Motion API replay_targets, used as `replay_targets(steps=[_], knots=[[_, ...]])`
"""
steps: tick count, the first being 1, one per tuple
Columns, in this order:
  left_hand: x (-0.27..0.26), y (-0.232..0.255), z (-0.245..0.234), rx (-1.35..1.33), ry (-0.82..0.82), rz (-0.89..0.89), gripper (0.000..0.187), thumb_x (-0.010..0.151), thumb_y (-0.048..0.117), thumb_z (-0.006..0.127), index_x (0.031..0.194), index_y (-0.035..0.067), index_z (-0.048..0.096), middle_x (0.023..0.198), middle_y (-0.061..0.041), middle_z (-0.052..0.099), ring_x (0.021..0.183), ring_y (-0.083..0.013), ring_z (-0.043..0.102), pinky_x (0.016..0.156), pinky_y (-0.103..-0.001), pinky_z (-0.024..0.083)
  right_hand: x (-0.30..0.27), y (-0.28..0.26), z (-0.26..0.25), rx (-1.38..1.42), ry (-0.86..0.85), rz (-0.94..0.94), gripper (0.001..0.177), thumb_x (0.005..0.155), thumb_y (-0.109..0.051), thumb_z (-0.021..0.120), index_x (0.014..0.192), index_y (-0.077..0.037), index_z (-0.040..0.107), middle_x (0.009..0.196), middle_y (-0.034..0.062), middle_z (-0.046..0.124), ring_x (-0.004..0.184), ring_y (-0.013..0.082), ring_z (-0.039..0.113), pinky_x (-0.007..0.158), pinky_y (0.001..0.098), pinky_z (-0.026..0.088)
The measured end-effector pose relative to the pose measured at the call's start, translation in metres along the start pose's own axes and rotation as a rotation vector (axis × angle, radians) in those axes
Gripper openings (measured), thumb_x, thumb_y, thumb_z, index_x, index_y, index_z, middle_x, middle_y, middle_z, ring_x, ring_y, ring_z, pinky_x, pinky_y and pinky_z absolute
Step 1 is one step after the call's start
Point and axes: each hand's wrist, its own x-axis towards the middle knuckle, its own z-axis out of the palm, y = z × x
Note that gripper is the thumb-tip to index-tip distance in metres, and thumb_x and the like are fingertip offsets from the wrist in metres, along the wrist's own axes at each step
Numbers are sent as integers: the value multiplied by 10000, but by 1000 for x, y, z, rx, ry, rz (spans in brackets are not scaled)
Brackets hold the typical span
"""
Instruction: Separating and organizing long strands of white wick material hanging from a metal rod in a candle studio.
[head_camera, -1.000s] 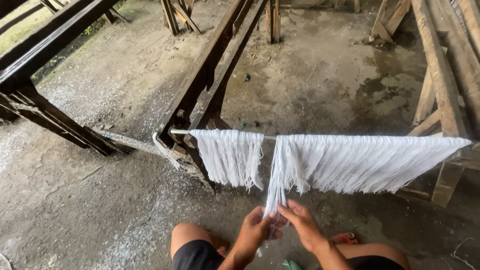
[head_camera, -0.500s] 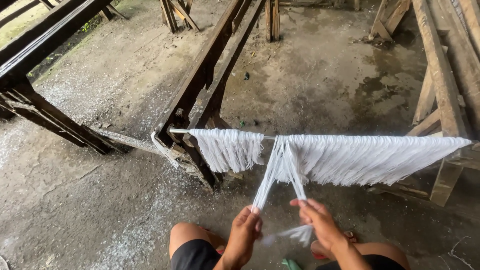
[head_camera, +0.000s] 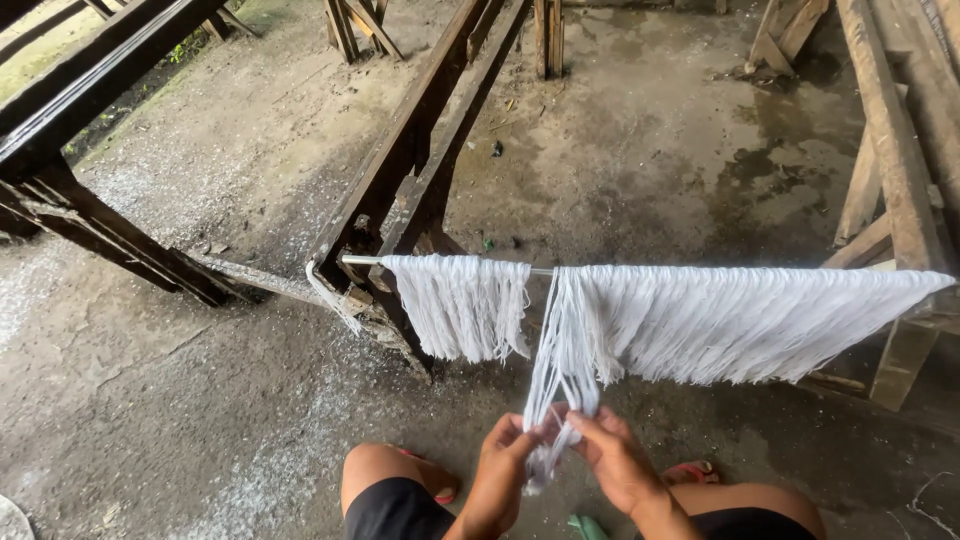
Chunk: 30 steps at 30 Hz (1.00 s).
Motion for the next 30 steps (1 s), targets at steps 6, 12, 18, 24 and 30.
replay_targets(steps=[6, 12, 18, 24, 30], knots=[[3, 3, -3, -317, -97, 61, 140, 924, 36, 643, 912, 125, 535, 779, -110, 690, 689, -246, 665, 735, -411, 516, -5, -7, -16, 204, -88, -65, 190, 974, -208, 590, 1045, -43, 650, 766, 95, 670, 604, 200, 569, 669, 393, 482], [17, -10, -42, -11, -168, 86, 132, 1027, 210, 631, 922, 146, 582, 639, 26, 481, 496, -72, 281, 464, -247, 178, 7, -12, -68, -208, -64, 96, 362, 1067, -258, 471, 1110, 11, 710, 641, 22, 455, 491, 144, 362, 399, 267, 317], [-1, 20, -35, 292, -117, 90, 255, 1020, 291, 611, 1193, 106, 583, 630, -10, 560, 468, -107, 409, 429, -263, 300, 8, -38, -48, -746, 317, -2, 276, 1067, -109, 514, 1151, 30, 736, 847, 159, 740, 717, 212, 697, 635, 274, 606], [-2, -8, -14, 280, -110, -9, 303, 959, 321, 688, 962, 18, 681, 829, -178, 773, 662, -233, 718, 620, -293, 563, 10, 18, -12, -348, -1, 58, 286, 842, -377, 759, 806, -95, 730, 680, 65, 592, 649, 214, 529, 668, 386, 455], [5, -17, -27, 331, 89, 147, 257, 971, 225, 652, 890, 29, 797, 752, -50, 693, 688, -146, 601, 635, -289, 497, -7, -2, -1, -64, -32, -65, 290, 882, -203, 668, 1050, -16, 812, 1022, 119, 807, 1071, 296, 652, 1045, 476, 368]])
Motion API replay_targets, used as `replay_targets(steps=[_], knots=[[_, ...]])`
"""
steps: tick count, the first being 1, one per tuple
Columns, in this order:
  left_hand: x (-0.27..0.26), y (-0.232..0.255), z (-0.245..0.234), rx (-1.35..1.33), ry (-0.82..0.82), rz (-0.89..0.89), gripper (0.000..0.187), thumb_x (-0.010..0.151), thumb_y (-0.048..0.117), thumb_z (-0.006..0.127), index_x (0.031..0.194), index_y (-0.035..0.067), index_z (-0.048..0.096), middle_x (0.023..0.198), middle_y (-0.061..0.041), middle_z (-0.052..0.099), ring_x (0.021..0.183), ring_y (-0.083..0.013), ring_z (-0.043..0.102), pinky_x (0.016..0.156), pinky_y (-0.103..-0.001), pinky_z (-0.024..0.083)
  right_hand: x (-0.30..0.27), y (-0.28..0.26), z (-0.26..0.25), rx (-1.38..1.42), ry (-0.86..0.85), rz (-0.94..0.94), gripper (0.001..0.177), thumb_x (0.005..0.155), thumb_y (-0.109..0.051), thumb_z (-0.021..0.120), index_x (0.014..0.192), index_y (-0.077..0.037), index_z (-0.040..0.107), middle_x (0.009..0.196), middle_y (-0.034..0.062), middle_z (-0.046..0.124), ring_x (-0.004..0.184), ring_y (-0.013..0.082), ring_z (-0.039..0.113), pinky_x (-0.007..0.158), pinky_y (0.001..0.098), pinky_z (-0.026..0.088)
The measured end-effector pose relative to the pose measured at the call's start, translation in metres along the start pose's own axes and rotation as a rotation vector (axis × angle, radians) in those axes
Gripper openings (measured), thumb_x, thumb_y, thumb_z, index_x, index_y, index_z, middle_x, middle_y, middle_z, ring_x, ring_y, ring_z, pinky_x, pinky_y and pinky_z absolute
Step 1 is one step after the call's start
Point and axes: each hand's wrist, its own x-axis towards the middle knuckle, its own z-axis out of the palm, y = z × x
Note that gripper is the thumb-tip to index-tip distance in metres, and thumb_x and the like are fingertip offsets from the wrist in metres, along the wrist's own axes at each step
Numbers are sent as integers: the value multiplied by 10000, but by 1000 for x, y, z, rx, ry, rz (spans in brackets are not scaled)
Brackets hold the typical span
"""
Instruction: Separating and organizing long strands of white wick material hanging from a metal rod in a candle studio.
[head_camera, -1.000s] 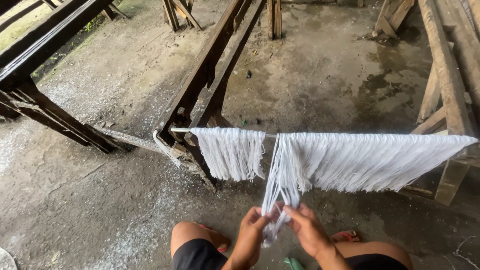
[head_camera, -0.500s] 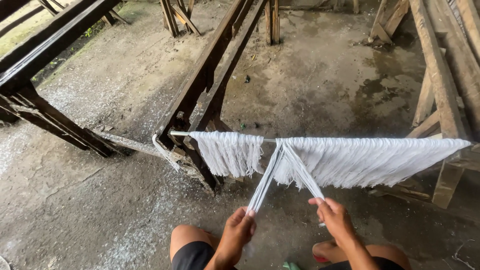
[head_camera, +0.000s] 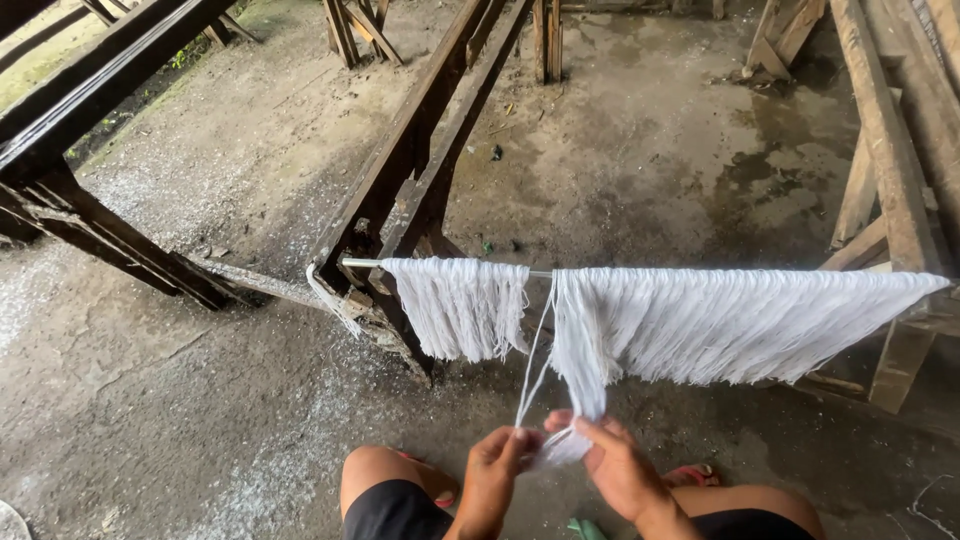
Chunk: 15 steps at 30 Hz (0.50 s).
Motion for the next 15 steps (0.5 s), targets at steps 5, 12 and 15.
replay_targets(steps=[5, 12, 15], knots=[[3, -5, -8, -376, -62, -29, 277, 994, 162, 639, 1222, 38, 735, 645, -65, 611, 658, -172, 633, 718, -303, 504, 0, 9, -30, -5, -28, 7, 152, 922, -122, 672, 871, 5, 738, 767, 165, 735, 742, 301, 661, 809, 444, 492], [-12, 45, 26, 79, -234, -131, 330, 976, 340, 651, 1137, 59, 716, 850, -35, 631, 670, -112, 517, 641, -253, 449, -13, -9, 0, -81, 71, 132, 160, 863, -83, 758, 943, 40, 695, 780, 210, 742, 625, 309, 671, 571, 414, 542], [1, 27, 30, -86, -233, -72, 113, 978, 183, 730, 951, 84, 683, 782, -17, 607, 639, -103, 492, 608, -254, 424, -18, -22, 9, -47, 115, 131, 336, 827, -63, 736, 1124, 94, 756, 1192, 274, 818, 955, 320, 746, 836, 430, 594]])
